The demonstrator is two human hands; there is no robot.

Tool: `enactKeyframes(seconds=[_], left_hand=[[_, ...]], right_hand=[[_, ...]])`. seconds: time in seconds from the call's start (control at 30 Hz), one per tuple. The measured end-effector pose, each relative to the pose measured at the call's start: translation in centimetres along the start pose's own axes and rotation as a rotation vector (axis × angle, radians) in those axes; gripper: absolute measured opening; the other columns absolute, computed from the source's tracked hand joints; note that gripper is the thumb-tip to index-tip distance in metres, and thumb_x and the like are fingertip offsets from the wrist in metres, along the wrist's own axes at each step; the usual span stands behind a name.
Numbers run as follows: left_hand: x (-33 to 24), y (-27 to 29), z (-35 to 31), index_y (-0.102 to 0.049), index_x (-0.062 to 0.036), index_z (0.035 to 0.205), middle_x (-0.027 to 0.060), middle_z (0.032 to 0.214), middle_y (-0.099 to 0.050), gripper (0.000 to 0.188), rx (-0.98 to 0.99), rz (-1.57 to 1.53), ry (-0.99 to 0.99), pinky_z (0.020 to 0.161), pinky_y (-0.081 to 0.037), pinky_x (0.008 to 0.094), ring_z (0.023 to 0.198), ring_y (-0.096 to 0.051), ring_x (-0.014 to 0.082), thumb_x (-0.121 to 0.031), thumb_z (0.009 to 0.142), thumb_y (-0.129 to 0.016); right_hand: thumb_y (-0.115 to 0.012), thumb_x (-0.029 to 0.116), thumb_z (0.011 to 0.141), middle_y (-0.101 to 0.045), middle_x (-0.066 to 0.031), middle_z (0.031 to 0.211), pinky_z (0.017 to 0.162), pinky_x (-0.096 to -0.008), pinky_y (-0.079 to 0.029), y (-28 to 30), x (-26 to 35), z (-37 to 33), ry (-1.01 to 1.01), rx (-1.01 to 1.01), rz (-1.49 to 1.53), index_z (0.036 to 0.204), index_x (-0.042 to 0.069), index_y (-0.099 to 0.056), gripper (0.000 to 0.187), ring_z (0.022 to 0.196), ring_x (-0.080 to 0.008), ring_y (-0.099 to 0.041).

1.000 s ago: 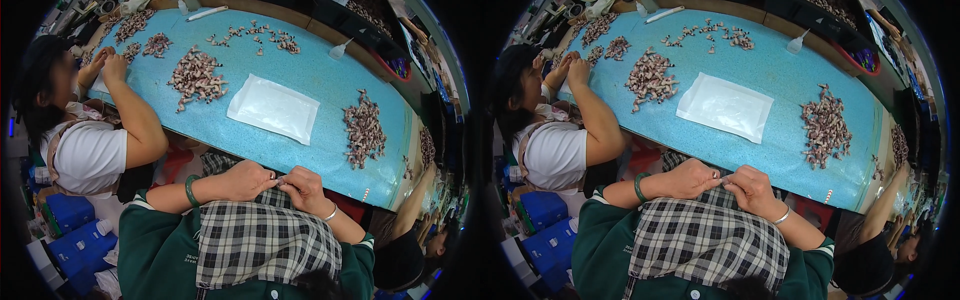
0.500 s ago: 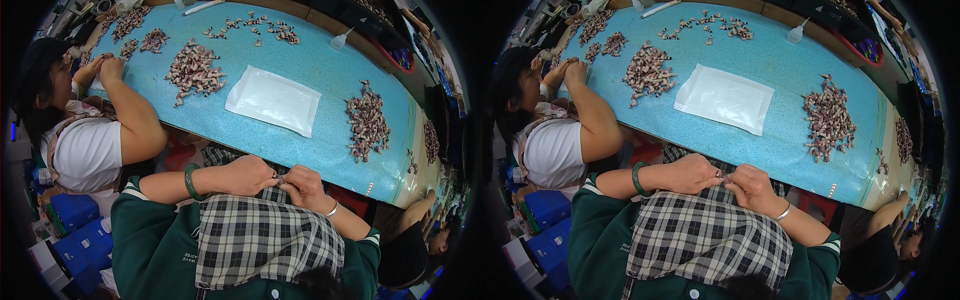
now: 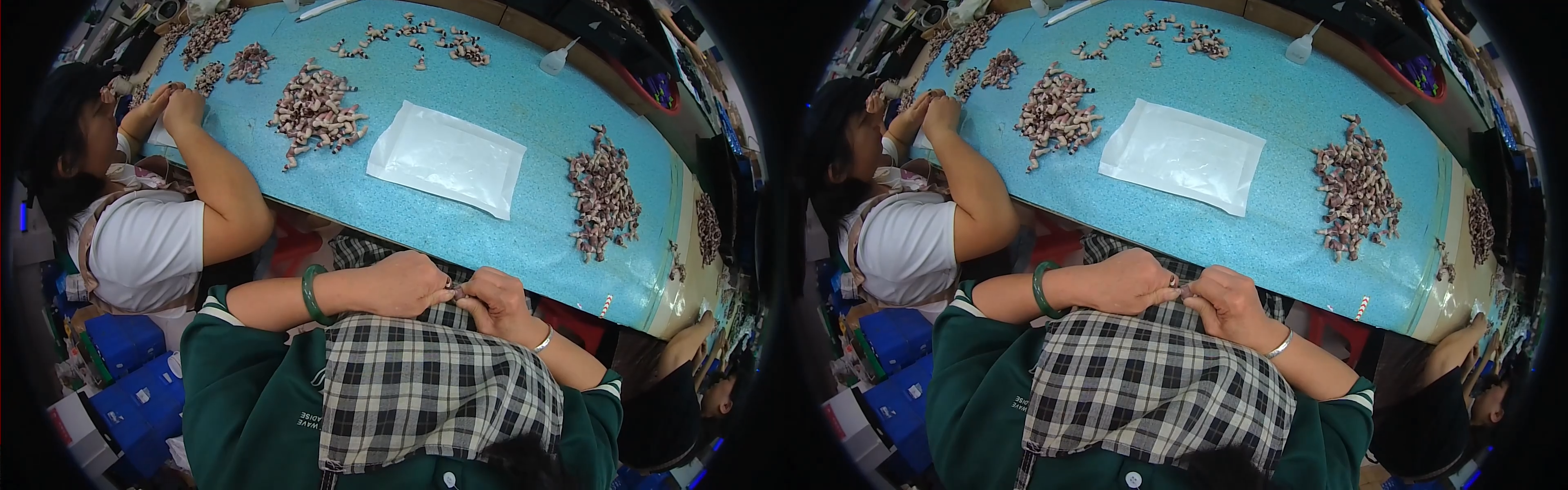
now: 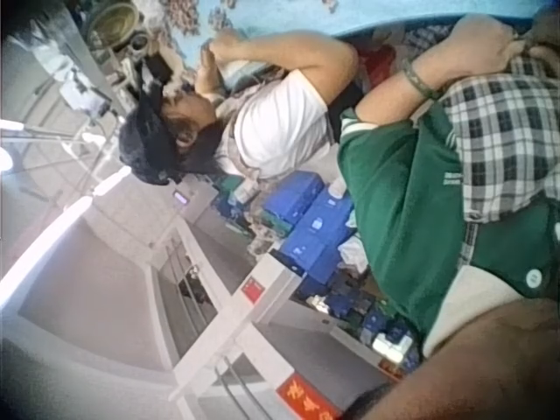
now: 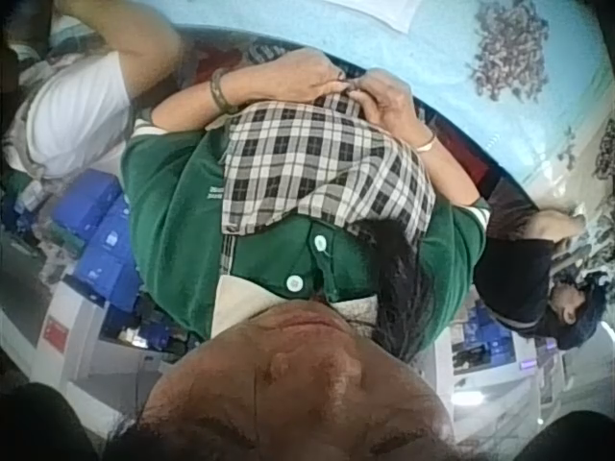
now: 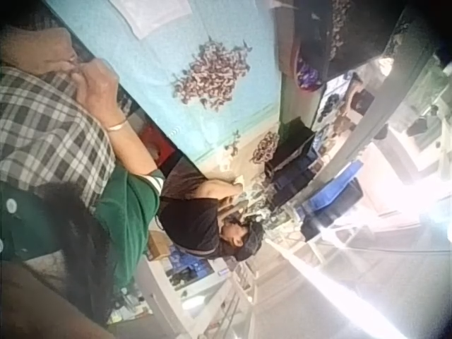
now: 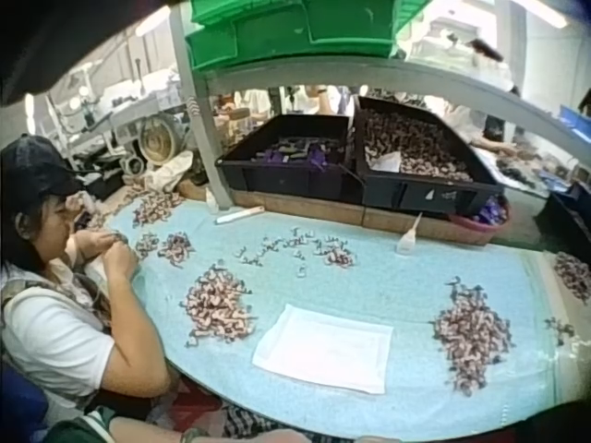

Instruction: The person sorts small plastic or rubber components by hand, inspecting them at an assembly workbench and placing them into green bins from a white tray.

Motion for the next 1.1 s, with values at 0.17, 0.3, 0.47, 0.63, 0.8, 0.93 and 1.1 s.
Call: enactKeyframes(seconds=[0.17,0.3,0.47,0.63,0.8,0.93,1.1], left_hand=[[0.2,-0.2,0.0,-0.060,-0.0013,0.072,0.0198,0.065,-0.058,0.034,0.030,0.017,0.021,0.062,-0.045,0.0475,0.065,-0.057,0.0391,-0.027,0.092,-0.049],[0.1,-0.2,0.0,-0.060,-0.0012,0.071,0.0198,0.065,-0.058,0.035,0.020,0.030,0.011,0.062,-0.045,0.0475,0.065,-0.057,0.0391,-0.027,0.092,-0.049],[-0.2,-0.1,0.1,-0.059,-0.0015,0.071,0.0195,0.063,-0.057,0.035,0.014,0.015,-0.001,0.061,-0.044,0.0476,0.064,-0.057,0.0392,-0.027,0.092,-0.049],[0.0,-0.1,0.3,-0.057,-0.0020,0.072,0.0198,0.064,-0.056,0.034,-0.058,-0.011,-0.047,0.060,-0.043,0.0479,0.063,-0.056,0.0392,-0.027,0.092,-0.048],[-0.4,2.0,-0.1,-0.057,-0.0016,0.079,0.0188,0.066,-0.056,0.028,-0.193,-0.052,-0.033,0.058,-0.043,0.0444,0.062,-0.056,0.0366,-0.023,0.093,-0.046],[0.9,5.4,-0.8,-0.057,-0.0010,0.080,0.0118,0.061,-0.057,0.029,-0.338,-0.168,-0.035,0.053,-0.044,0.0355,0.055,-0.057,0.0267,-0.022,0.095,-0.045],[9.8,10.8,-6.1,-0.056,-0.0036,0.076,0.0011,0.059,-0.052,0.035,-0.822,-0.805,0.236,0.047,-0.039,0.0208,0.050,-0.051,0.0092,-0.027,0.099,-0.043]], right_hand=[[-0.069,0.001,0.070,-0.054,-0.0080,0.066,0.052,-0.0332,-0.045,-0.1,-0.1,0.0,-0.009,0.013,0.000,0.076,0.005,-0.059,0.013,0.060,-0.0241,-0.056],[-0.069,0.000,0.070,-0.055,-0.0081,0.066,0.053,-0.0334,-0.046,-0.2,-0.2,-0.1,0.003,0.006,0.008,0.077,0.005,-0.059,0.012,0.060,-0.0244,-0.056],[-0.069,0.000,0.070,-0.055,-0.0082,0.067,0.053,-0.0334,-0.046,-0.1,-0.3,-0.3,0.000,0.003,0.009,0.077,0.005,-0.060,0.012,0.060,-0.0245,-0.056],[-0.070,0.001,0.071,-0.058,-0.0080,0.066,0.053,-0.0329,-0.045,0.7,-0.1,-0.3,-0.005,-0.044,-0.010,0.078,0.003,-0.061,0.011,0.061,-0.0237,-0.057],[-0.070,0.008,0.075,-0.058,-0.0100,0.075,0.057,-0.0351,-0.048,1.8,0.2,0.9,0.005,-0.045,-0.074,0.091,0.004,-0.062,0.018,0.067,-0.0261,-0.059],[-0.070,0.008,0.076,-0.060,-0.0108,0.089,0.060,-0.0306,-0.052,7.1,-0.9,0.6,-0.145,-0.236,-0.104,0.105,0.005,-0.062,0.031,0.071,-0.0223,-0.062],[-0.066,-0.002,0.072,-0.058,-0.0081,0.081,0.058,-0.0334,-0.048,15.3,-4.3,-3.5,-0.212,-0.523,-0.649,0.086,0.006,-0.065,0.016,0.067,-0.0246,-0.058]])
Point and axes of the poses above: each hand's wrist, its own z-axis towards the middle knuckle, its own y-axis out of the back of the hand, x = y × z, the point moved 10 cm from there along z, towards the middle knuckle
